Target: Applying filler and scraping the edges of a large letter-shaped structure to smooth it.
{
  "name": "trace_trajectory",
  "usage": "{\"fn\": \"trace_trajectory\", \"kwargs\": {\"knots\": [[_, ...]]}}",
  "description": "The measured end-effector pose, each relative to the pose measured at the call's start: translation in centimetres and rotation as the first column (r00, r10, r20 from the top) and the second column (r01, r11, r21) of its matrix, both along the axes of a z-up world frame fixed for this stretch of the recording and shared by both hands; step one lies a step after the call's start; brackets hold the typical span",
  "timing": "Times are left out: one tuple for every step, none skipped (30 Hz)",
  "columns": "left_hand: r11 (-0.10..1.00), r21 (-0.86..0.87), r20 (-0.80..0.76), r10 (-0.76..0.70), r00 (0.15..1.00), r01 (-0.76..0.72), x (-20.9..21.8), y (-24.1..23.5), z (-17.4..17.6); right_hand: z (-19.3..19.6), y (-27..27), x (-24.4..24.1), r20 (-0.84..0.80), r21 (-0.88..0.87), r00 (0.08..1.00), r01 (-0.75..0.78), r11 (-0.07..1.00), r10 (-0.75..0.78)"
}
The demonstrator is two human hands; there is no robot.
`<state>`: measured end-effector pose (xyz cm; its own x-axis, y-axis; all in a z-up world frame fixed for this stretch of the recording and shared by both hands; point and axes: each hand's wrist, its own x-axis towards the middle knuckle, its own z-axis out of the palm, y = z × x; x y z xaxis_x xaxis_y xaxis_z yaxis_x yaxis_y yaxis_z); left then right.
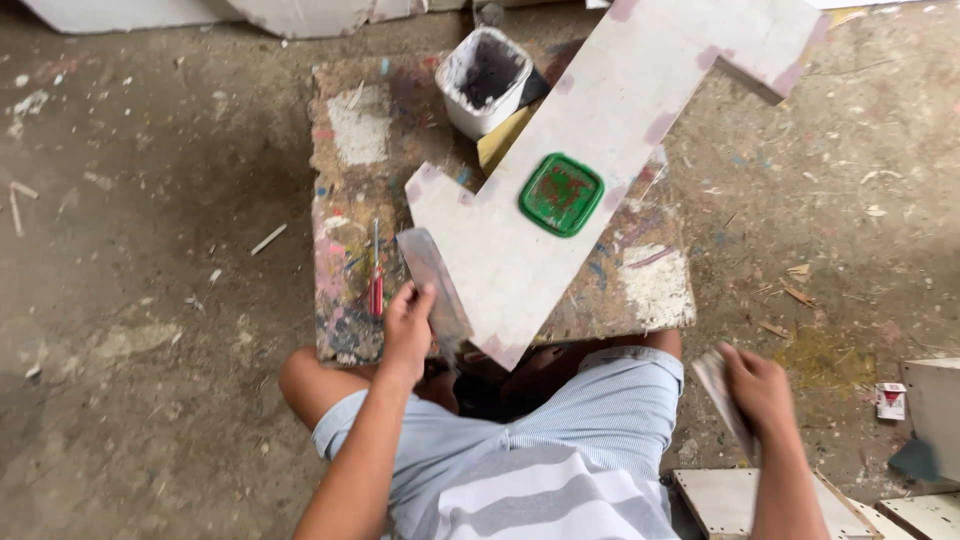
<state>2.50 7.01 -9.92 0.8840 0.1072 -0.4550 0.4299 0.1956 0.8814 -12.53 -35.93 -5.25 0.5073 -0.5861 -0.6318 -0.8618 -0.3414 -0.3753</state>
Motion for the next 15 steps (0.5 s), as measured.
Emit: {"fn": "trace_trajectory", "kwargs": {"knots": [[1.0, 0.008, -0.01, 0.012, 1.0, -0.012, 0.2, 0.4, 0.3, -1.0, 1.1, 1.7, -0.01, 0.008, 1.0, -0.012, 1.0, 0.012], [0.996, 0.077, -0.003, 0.033, 0.999, -0.033, 0.6, 0.8, 0.6, -1.9, 2.2, 3.5, 0.065, 0.02, 0.99, -0.124, 0.992, 0.122], [0.988, 0.146, 0.006, 0.053, 0.999, -0.053, 1.1, 1.2, 0.8, -2.8, 3.3, 5.3, 0.141, 0.026, 0.963, -0.235, 0.972, 0.229], [0.986, 0.151, 0.006, 0.064, 0.998, -0.064, 1.4, 1.0, 0.5, -3.7, 4.3, 7.0, 0.142, 0.03, 0.961, -0.245, 0.969, 0.239], [0.975, 0.216, -0.01, 0.057, 0.998, -0.053, 1.6, 0.7, 0.3, -4.5, 5.3, 8.7, 0.131, 0.061, 0.938, -0.331, 0.941, 0.322], [0.96, 0.278, -0.02, 0.048, 0.999, -0.041, 2.2, 0.4, 0.0, -5.2, 6.4, 10.5, 0.128, 0.089, 0.908, -0.412, 0.907, 0.4], [0.958, 0.281, -0.015, 0.056, 0.998, -0.049, 2.4, 0.4, -1.0, -4.5, 7.6, 11.7, 0.134, 0.09, 0.904, -0.419, 0.904, 0.406], [0.936, 0.351, -0.028, 0.033, 0.999, -0.021, 2.8, 0.4, -2.1, -3.6, 8.8, 12.8, 0.131, 0.105, 0.891, -0.449, 0.887, 0.435], [0.908, 0.419, -0.043, 0.011, 0.999, 0.008, 3.3, 0.3, -3.1, -2.7, 10.0, 14.0, 0.127, 0.121, 0.876, -0.478, 0.87, 0.464], [0.908, 0.418, -0.04, 0.014, 0.999, 0.005, 3.9, 0.3, -4.6, -3.4, 10.0, 14.6, 0.129, 0.119, 0.875, -0.481, 0.869, 0.467], [0.903, 0.429, -0.04, 0.013, 0.999, 0.006, 4.5, 0.3, -6.0, -4.0, 10.0, 15.2, 0.117, 0.142, 0.871, -0.491, 0.86, 0.478], [0.898, 0.439, -0.041, 0.012, 0.999, 0.007, 5.1, 0.3, -7.5, -4.6, 10.0, 15.7, 0.105, 0.166, 0.866, -0.5, 0.85, 0.489], [0.899, 0.438, -0.04, 0.015, 0.999, 0.004, 5.3, 0.2, -7.8, -5.3, 10.0, 15.9, 0.105, 0.165, 0.864, -0.503, 0.849, 0.492], [0.899, 0.437, -0.055, -0.007, 0.998, 0.03, 5.4, 0.2, -8.0, -6.0, 10.1, 16.2, 0.098, 0.192, 0.864, -0.503, 0.843, 0.493], [0.898, 0.435, -0.07, -0.028, 0.997, 0.056, 5.6, 0.2, -8.2, -6.7, 10.2, 16.6, 0.09, 0.219, 0.864, -0.502, 0.836, 0.495]]}}
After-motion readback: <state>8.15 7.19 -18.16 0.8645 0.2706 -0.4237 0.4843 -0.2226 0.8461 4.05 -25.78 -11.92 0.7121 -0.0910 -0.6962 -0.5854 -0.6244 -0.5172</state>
